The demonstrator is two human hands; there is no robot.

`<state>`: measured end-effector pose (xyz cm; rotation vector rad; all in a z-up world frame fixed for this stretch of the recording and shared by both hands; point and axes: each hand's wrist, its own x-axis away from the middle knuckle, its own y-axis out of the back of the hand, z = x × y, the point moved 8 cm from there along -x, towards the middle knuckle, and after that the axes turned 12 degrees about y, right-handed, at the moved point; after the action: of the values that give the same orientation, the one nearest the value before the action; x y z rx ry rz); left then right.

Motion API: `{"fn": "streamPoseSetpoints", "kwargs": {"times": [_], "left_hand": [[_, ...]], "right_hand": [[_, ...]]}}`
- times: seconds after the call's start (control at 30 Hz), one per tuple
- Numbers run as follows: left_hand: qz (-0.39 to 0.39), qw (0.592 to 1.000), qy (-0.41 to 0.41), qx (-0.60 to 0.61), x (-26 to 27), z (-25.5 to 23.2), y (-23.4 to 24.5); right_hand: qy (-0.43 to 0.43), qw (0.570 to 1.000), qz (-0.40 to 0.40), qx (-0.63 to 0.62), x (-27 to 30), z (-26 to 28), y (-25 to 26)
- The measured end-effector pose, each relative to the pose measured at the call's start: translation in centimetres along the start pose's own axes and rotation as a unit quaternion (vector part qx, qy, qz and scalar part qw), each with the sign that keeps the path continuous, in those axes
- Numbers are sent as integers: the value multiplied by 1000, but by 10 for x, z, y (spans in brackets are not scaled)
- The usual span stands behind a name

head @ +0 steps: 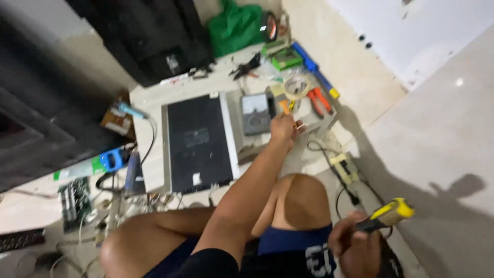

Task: The person sits on the floor and uses a screwdriver to remove screws from a black electronic device. They then use a multimeter to test the internal circuit board of the device.

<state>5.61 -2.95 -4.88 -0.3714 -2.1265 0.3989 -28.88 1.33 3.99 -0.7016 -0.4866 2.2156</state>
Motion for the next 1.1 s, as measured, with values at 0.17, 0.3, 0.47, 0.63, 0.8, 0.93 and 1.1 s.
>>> {"fn": "streamPoseSetpoints", "kwargs": {"times": [0.17, 0.3, 0.47, 0.63, 0.8, 0.93, 1.1], "left_hand": [[-40, 999, -1, 4, -33, -16, -14], [-92, 988, -101, -73, -89, -16, -3], [-108, 984, -85, -116, -122, -4, -16], [-69, 993, 1, -98, -17, -40, -30], [184, 907, -242, -292, -223, 39, -55], [17, 726, -449, -520, -54, -53, 95], [39, 939, -339, -47, 135, -191, 229]], "right_hand": [[-50, 969, 46, -236, 9, -38, 7], [-151, 975, -94, -134, 18, -86, 29], [-184, 977, -77, -74, 0, -93, -1], [-91, 846, -5, 525, -16, -27, -60], [-94, 974, -153, 138, -13, -47, -74], [-191, 979, -42, 52, -41, -78, -88], [-231, 961, 63, 140, -100, -103, -146]]}}
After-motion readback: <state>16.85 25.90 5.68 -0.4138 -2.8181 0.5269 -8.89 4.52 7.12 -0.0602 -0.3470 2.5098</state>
